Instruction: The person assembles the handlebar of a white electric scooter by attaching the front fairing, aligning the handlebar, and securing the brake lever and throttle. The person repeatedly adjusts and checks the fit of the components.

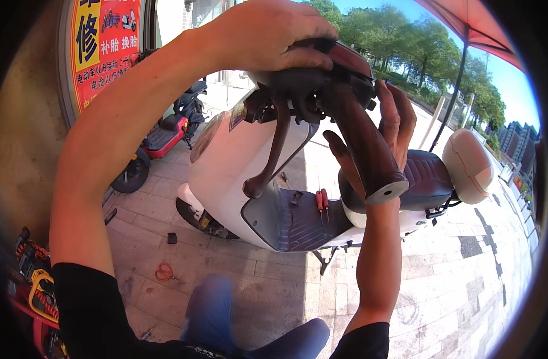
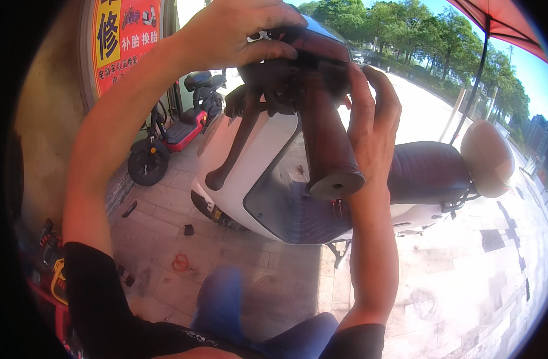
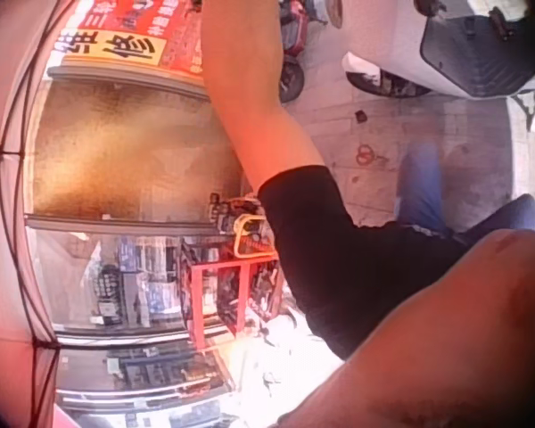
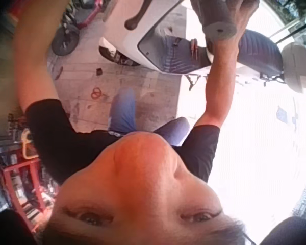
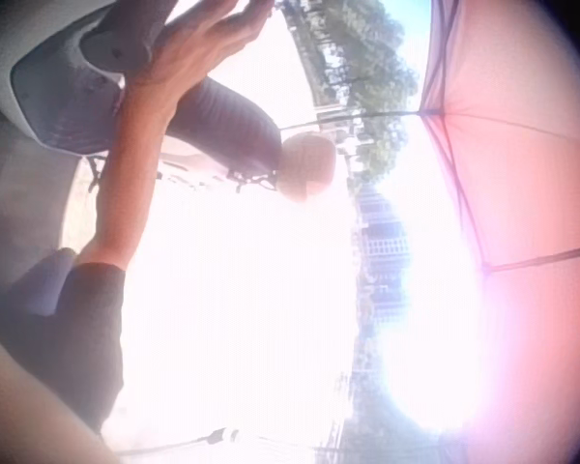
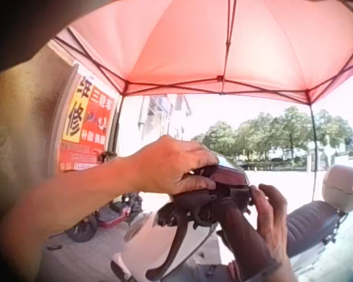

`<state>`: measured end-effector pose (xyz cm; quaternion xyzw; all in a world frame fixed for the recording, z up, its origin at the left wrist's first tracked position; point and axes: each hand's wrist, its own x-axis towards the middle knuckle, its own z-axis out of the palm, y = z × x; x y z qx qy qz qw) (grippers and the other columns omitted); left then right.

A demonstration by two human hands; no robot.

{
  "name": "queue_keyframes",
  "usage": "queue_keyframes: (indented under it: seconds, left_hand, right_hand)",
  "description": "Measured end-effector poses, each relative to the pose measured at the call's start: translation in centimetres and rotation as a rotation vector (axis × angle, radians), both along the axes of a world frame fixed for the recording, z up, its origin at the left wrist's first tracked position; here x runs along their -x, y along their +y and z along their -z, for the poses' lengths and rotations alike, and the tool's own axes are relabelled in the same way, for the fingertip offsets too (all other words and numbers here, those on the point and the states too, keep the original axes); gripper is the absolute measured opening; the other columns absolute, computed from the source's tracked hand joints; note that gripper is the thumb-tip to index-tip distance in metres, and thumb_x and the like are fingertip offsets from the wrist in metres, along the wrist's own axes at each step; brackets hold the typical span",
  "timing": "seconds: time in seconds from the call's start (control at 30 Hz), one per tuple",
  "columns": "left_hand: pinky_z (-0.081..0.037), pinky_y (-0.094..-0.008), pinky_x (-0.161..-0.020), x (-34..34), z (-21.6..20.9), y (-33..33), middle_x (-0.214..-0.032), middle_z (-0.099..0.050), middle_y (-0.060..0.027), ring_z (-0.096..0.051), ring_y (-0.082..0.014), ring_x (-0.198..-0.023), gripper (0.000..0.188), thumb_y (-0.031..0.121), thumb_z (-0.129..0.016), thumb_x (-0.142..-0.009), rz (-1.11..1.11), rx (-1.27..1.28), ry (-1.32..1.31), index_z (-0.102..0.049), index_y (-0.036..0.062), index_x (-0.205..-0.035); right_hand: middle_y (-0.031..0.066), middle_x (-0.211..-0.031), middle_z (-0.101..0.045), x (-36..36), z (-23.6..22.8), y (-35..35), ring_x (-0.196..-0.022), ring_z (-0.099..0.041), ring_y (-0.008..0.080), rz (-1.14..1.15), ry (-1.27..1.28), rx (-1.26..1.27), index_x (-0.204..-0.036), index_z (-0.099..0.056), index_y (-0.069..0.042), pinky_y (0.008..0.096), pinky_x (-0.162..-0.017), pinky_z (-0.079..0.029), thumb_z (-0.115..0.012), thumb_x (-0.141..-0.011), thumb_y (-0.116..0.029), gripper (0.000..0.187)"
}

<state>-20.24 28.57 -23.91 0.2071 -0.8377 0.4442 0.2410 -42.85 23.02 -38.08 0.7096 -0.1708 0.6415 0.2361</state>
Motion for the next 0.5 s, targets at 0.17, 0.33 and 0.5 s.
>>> queue_keyframes:
  seconds: [0.17, 0.33, 0.5]
  left_hand:
    - [-0.056, -0.0414, -0.063, -0.1, 0.6, -0.5, -0.087, -0.067, -0.0111, -0.068, -0.0322, -0.074, 0.036, 0.040, -0.066, -0.090, -0.065, 0.087, 0.001, -0.067, 0.0066, -0.103]
    - [-0.056, -0.0443, -0.063, 0.1, 0.6, -0.9, -0.085, -0.068, -0.0130, -0.068, -0.0344, -0.072, 0.032, 0.038, -0.062, -0.092, -0.104, 0.122, 0.006, -0.065, 0.0061, -0.096]
    - [-0.056, -0.0462, -0.064, 0.2, 0.2, -0.8, -0.083, -0.069, -0.0149, -0.068, -0.0357, -0.071, 0.033, 0.038, -0.059, -0.094, -0.126, 0.074, -0.017, -0.064, 0.0051, -0.093]
  right_hand:
    - [0.0115, -0.131, -0.052, -0.7, -0.6, -0.4, -0.119, -0.052, 0.0355, 0.105, 0.056, 0.076, -0.126, -0.063, -0.012, 0.0449, -0.097, -0.048, -0.087, -0.065, -0.020, 0.066]
    - [0.0087, -0.123, -0.055, 0.1, -1.3, 0.5, -0.110, -0.054, 0.0323, 0.297, 0.209, 0.174, -0.108, -0.070, -0.015, 0.0436, -0.091, -0.050, -0.087, -0.059, -0.022, 0.052]
    - [0.0097, -0.125, -0.053, -0.3, -1.9, 0.2, -0.108, -0.053, 0.0319, 0.344, 0.224, 0.267, -0.108, -0.069, -0.015, 0.0442, -0.088, -0.050, -0.086, -0.059, -0.024, 0.053]
